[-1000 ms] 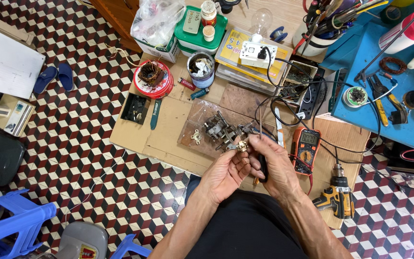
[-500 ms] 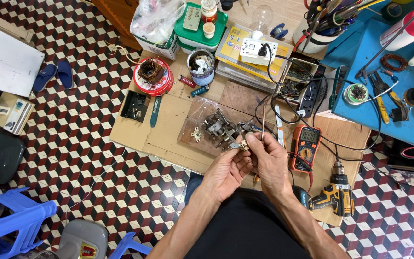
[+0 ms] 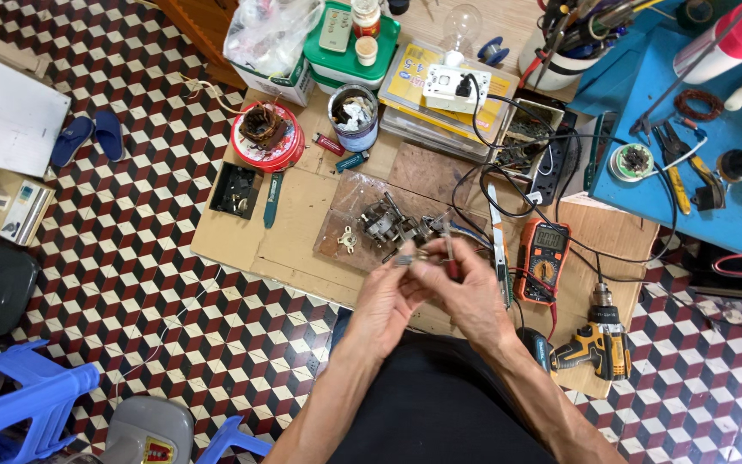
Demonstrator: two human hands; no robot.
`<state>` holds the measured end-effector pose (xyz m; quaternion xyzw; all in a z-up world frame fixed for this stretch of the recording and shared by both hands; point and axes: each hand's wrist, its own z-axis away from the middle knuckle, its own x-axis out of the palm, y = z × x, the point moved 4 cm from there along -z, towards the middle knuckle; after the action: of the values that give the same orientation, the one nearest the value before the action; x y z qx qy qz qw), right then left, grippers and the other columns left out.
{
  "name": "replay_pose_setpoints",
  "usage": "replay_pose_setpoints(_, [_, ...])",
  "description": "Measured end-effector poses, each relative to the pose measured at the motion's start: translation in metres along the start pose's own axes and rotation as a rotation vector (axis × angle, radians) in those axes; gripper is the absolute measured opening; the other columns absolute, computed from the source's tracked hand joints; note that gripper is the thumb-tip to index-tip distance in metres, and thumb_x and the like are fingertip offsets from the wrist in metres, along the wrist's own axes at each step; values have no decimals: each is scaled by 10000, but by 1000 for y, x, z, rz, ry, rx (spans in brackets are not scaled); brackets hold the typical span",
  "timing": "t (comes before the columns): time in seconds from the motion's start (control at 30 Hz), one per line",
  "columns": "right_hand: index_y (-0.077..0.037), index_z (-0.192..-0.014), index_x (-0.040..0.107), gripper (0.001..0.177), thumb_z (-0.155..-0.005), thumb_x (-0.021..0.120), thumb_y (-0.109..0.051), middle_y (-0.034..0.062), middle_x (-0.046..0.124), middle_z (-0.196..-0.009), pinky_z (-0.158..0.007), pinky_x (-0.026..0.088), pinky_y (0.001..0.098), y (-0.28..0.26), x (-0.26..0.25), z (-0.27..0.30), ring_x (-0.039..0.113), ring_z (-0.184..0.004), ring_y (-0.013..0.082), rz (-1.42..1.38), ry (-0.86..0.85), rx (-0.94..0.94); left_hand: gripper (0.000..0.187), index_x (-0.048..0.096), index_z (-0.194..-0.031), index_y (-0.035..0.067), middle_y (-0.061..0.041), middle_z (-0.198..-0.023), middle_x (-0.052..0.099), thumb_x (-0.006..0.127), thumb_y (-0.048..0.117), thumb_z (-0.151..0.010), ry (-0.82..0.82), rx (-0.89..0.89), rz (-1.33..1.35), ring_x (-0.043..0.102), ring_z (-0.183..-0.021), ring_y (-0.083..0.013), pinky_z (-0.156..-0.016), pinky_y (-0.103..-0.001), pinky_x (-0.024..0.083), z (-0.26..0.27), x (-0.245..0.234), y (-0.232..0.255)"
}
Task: The person disassembles a small electric motor, cleans internal components with a cloth, and reassembles the unit. They use a cordless drill to tighten a screw on the motor housing and test the assembly by rotating the shaft.
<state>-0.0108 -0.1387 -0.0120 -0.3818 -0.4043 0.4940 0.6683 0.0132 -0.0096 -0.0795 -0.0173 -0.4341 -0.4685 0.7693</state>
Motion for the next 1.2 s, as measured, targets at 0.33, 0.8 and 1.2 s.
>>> replay_pose_setpoints(0.33, [-57, -1222, 724, 351, -925, 683, -239, -7, 647, -717, -400, 266, 243, 60, -63, 19, 361, -452, 53, 166, 353, 307, 218, 636, -1054, 44, -85, -942, 740, 659, 254, -1000, 305, 269, -172, 727, -844, -174, -790, -306, 625, -17, -137, 92])
replay_pose_setpoints(0.8, [-85, -1192, 723, 266, -954, 681, -196, -52, 486, -584, -375, 251, 207, 112, -33, 59, 353, -421, 19, 47, 754, 320, 346, 596, -1208, 38, -50, -1023, 685, 744, 196, -938, 137, 75, -620, 672, -901, -165, -830, -317, 572, -167, -188, 122])
replay_pose_setpoints(1.2, [-10, -1112, 726, 266, -947, 674, -213, 11, 640, -656, -418, 320, 247, 166, 3, 0, 419, -446, 73, 22, 946, 403, 372, 715, -1140, 52, -189, -1087, 671, 782, 286, -858, -192, 501, -1856, 665, -982, -365, -840, -459, 537, -201, -146, 124])
